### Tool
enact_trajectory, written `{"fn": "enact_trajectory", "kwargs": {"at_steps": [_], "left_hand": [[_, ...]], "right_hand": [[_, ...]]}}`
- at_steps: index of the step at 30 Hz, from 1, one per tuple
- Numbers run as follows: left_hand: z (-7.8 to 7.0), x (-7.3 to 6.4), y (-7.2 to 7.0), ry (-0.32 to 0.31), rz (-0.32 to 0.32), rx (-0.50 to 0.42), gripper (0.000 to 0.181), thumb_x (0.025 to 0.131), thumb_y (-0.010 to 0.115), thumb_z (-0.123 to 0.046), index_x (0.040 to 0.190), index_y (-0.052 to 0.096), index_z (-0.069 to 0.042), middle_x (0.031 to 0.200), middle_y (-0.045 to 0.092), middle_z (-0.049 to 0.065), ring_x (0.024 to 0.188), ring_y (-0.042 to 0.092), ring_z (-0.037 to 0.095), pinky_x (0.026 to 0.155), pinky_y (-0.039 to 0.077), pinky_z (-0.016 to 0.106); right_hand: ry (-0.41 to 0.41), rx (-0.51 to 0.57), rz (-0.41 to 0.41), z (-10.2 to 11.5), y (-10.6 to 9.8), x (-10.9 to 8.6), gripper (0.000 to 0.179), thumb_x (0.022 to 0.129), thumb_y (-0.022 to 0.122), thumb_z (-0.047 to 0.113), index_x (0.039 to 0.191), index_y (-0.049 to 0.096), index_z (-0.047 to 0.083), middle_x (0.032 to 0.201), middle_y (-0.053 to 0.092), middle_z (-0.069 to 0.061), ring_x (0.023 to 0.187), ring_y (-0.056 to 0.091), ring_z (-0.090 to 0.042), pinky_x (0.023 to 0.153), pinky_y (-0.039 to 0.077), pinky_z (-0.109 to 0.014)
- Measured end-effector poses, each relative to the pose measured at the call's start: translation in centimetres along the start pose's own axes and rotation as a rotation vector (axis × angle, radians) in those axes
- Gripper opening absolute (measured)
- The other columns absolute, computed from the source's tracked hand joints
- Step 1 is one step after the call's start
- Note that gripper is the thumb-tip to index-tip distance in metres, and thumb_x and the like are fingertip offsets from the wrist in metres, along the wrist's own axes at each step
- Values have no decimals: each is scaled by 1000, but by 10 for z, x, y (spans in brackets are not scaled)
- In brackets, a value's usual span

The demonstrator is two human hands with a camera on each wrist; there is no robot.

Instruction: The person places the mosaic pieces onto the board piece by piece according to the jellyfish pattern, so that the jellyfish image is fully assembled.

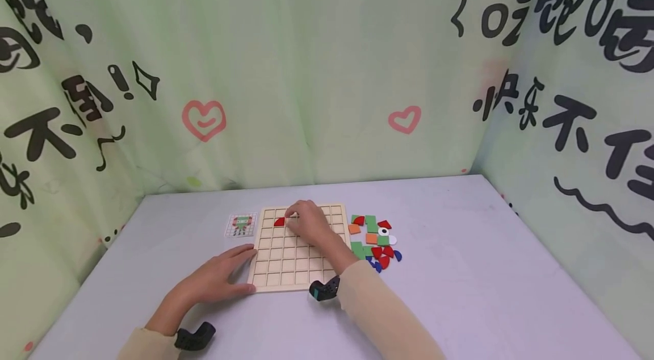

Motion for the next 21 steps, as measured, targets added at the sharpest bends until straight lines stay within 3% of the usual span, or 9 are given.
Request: {"fn": "enact_trajectory", "kwargs": {"at_steps": [13, 21], "left_hand": [[0, -1, 1, -3, -1, -11, 79, 80, 75, -46, 143, 47, -8, 152, 41, 10, 140, 40, 32, 110, 38, 54], [-1, -1, -1, 19, -9, 3, 78, 80, 75, -46, 143, 47, -7, 151, 42, 11, 139, 40, 32, 110, 38, 54]], "right_hand": [[-29, 6, -27, 1, -19, -13, 15, 88, 70, 15, 102, 73, 10, 111, 69, -5, 104, 60, -26, 89, 53, -41], [9, 57, -11, -4, -31, -26, 19, 87, 72, 15, 106, 72, 9, 108, 69, -1, 100, 59, -21, 86, 52, -36]]}}
Point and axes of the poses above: each hand's wrist, its own x-axis towards the middle knuckle, its own y-axis out of the palm, z = x × y, the point moved 7 cm from there along x, towards the middle knuckle
